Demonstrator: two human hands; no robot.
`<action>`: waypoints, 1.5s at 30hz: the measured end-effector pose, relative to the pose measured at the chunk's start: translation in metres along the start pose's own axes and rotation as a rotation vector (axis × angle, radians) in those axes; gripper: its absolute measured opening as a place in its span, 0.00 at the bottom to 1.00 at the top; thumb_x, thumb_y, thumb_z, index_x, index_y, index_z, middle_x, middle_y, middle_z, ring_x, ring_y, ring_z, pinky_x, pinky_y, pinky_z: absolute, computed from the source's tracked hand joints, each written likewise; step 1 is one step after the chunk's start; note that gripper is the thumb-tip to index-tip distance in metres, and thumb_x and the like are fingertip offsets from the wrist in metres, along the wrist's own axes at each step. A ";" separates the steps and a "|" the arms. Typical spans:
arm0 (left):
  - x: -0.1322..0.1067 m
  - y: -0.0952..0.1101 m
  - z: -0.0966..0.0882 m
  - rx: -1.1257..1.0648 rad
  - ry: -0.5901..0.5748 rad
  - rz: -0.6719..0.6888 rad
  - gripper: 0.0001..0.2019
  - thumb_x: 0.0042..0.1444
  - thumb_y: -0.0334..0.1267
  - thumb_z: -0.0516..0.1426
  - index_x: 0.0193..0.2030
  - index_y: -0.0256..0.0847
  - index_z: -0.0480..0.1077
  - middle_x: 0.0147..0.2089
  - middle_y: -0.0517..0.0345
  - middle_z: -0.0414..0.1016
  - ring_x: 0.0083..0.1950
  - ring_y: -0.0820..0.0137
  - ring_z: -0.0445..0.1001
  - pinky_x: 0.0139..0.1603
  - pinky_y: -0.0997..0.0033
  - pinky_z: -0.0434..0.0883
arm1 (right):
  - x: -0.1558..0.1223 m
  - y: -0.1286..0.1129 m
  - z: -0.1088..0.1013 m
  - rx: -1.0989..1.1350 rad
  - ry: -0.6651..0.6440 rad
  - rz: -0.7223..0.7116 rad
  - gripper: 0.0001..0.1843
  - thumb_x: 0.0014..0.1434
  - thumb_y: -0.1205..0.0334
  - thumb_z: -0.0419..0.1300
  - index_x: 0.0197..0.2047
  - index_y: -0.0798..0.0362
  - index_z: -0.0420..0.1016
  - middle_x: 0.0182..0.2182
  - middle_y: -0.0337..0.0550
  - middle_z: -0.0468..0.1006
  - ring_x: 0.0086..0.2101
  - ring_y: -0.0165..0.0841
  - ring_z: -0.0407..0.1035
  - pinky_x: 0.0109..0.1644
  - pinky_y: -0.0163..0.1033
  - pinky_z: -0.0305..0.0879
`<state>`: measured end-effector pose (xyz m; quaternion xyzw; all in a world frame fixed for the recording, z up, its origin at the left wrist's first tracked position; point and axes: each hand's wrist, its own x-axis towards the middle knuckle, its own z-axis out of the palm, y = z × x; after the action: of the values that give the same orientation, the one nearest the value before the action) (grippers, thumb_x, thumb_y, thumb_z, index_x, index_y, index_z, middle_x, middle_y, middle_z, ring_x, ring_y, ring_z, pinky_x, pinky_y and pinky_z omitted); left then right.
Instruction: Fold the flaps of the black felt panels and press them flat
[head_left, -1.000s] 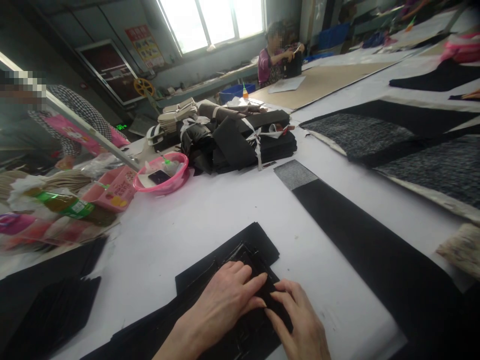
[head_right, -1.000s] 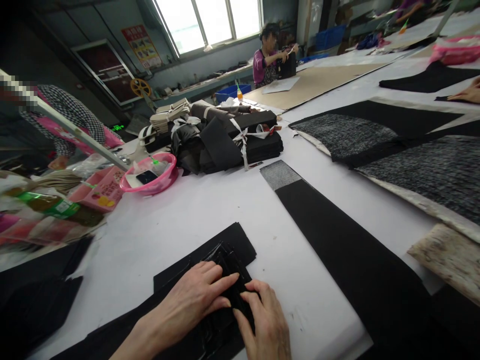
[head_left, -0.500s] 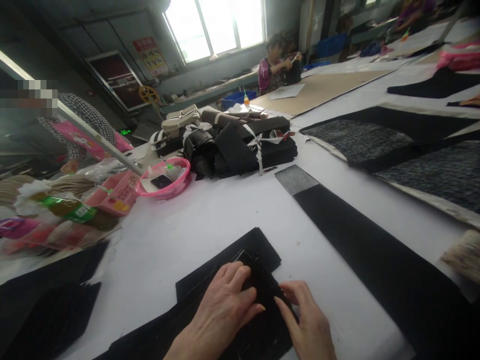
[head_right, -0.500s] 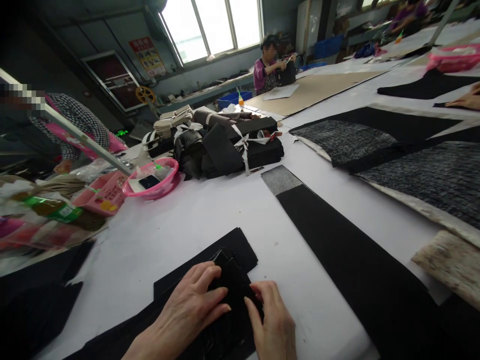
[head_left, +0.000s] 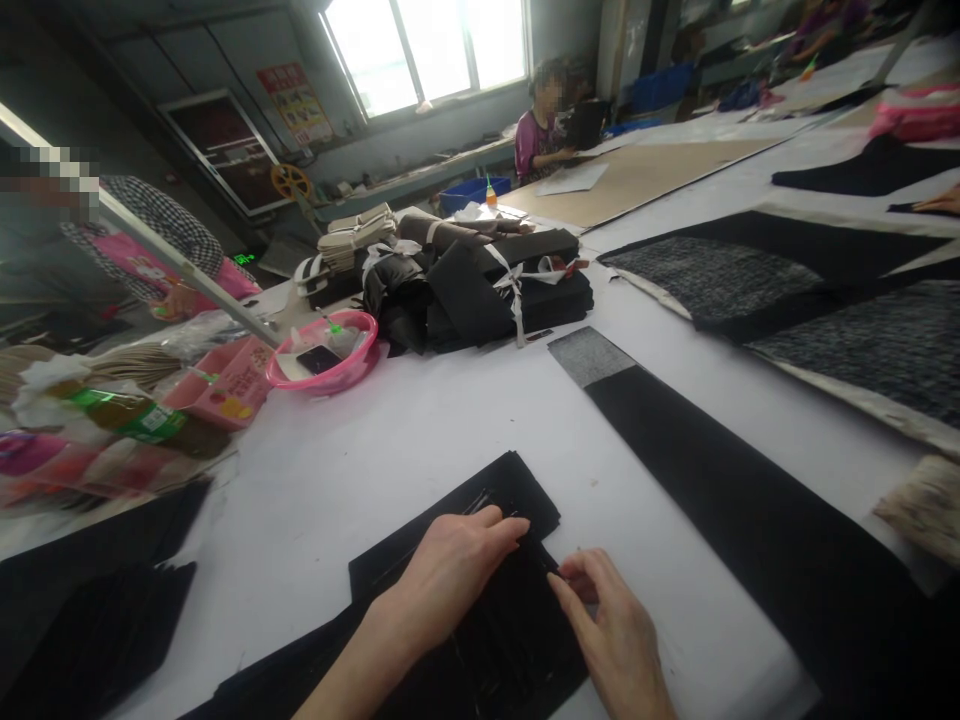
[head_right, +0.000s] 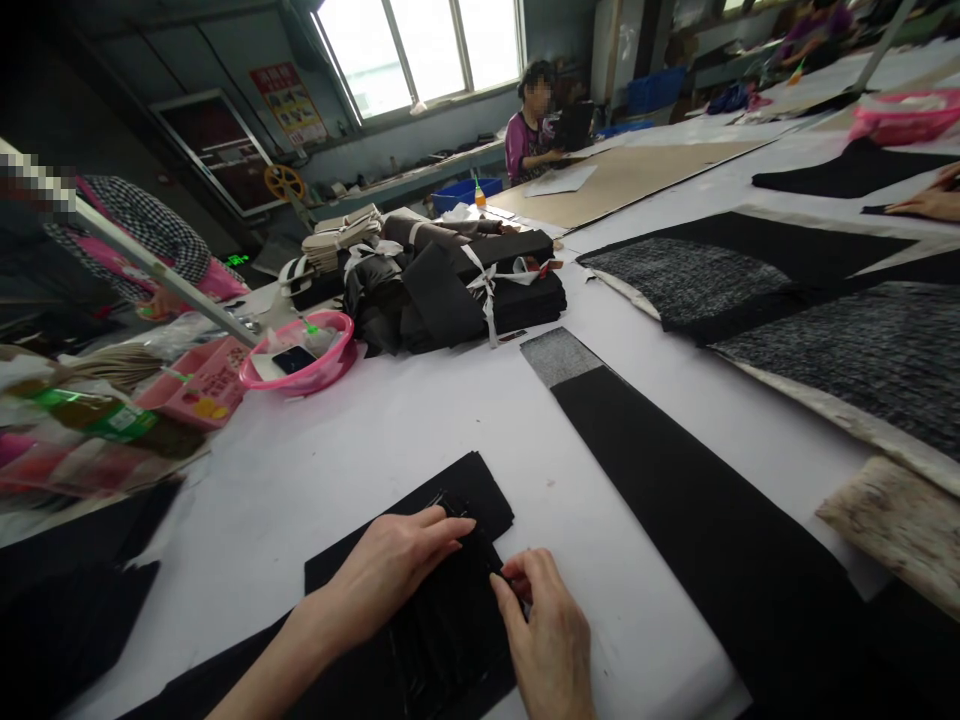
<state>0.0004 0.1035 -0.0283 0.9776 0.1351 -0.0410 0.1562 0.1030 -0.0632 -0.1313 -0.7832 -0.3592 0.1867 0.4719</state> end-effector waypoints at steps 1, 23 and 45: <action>0.004 0.001 -0.002 0.032 -0.029 0.028 0.08 0.66 0.34 0.51 0.49 0.48 0.67 0.34 0.63 0.67 0.29 0.73 0.67 0.26 0.73 0.57 | -0.001 -0.001 0.001 0.009 0.017 -0.013 0.07 0.64 0.56 0.56 0.35 0.48 0.66 0.33 0.37 0.70 0.32 0.30 0.69 0.36 0.33 0.68; 0.002 0.003 -0.009 0.340 -0.137 0.262 0.10 0.65 0.28 0.51 0.31 0.40 0.59 0.37 0.60 0.61 0.30 0.69 0.60 0.26 0.67 0.51 | -0.004 -0.034 0.005 -0.244 0.115 -0.412 0.11 0.65 0.68 0.50 0.32 0.52 0.70 0.27 0.40 0.67 0.30 0.34 0.59 0.36 0.41 0.49; 0.009 -0.031 -0.004 0.082 -0.234 0.155 0.13 0.62 0.24 0.47 0.48 0.43 0.65 0.41 0.58 0.69 0.40 0.70 0.71 0.42 0.75 0.68 | 0.001 -0.030 0.004 -0.118 0.120 -0.356 0.11 0.65 0.68 0.51 0.31 0.51 0.68 0.26 0.38 0.68 0.29 0.33 0.60 0.35 0.38 0.50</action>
<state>0.0009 0.1350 -0.0348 0.9792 0.0383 -0.1480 0.1335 0.0897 -0.0510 -0.1065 -0.7433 -0.4735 0.0320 0.4714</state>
